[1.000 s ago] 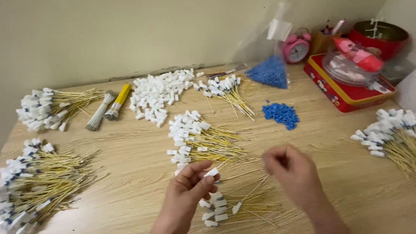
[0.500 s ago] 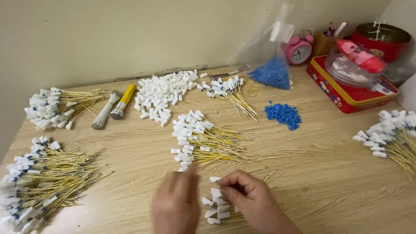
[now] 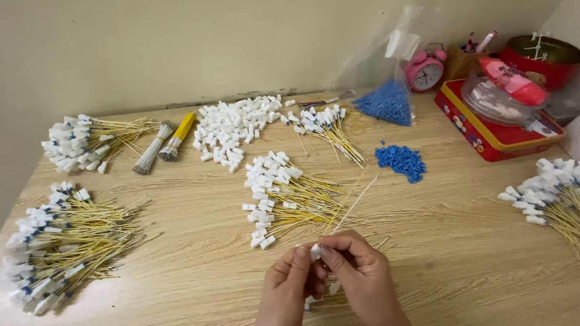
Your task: The person repeatedly picks a thin stick, a white foam piece, and a small blue bead, then threads the bead onto the stick and places the foam piece on top. The assembled units are set aside on the table. The process is repeated continuously throughout the clip.
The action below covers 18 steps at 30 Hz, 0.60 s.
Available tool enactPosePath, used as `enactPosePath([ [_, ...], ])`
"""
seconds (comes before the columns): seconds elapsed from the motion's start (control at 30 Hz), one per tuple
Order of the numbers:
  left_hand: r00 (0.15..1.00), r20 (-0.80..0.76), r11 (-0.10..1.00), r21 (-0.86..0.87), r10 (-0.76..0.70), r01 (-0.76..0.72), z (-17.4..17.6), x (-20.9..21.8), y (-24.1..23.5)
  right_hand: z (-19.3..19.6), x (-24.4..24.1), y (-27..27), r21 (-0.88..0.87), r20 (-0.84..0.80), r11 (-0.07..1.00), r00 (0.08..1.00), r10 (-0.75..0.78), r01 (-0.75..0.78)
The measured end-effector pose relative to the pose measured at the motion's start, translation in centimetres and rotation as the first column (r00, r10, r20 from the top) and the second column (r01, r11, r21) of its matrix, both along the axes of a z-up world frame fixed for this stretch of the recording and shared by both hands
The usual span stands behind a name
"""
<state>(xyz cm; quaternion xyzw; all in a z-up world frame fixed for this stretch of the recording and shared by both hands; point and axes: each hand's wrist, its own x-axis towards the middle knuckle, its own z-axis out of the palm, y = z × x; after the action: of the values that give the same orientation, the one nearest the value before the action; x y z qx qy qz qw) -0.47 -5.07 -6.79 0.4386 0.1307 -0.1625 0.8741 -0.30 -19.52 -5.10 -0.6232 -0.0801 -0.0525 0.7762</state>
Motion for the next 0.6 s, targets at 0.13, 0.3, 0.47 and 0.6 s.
enactPosePath([
  [0.13,0.96,0.257,0.958,0.286,-0.115,0.038,1.5,-0.7,-0.3,-1.3,0.1,-0.9,0.007,-0.077,0.999,0.996,-0.034,0.035],
  [0.3,0.893,0.391,0.884,0.466,-0.224,0.018,3.9,-0.9,0.3,-0.4,-0.1,-0.9,-0.08,-0.157,0.996,0.986,-0.053,0.041],
  [0.47,0.873,0.364,0.62,0.779,-0.324,-0.094,6.2,-0.9,0.5,1.0,-0.4,-0.9,-0.154,-0.073,0.987,0.996,-0.057,0.045],
  [0.6,0.906,0.294,0.681,0.733,-0.304,-0.009,6.9,-0.7,0.5,1.0,-0.7,-0.9,-0.254,0.022,0.965,0.998,-0.062,0.066],
])
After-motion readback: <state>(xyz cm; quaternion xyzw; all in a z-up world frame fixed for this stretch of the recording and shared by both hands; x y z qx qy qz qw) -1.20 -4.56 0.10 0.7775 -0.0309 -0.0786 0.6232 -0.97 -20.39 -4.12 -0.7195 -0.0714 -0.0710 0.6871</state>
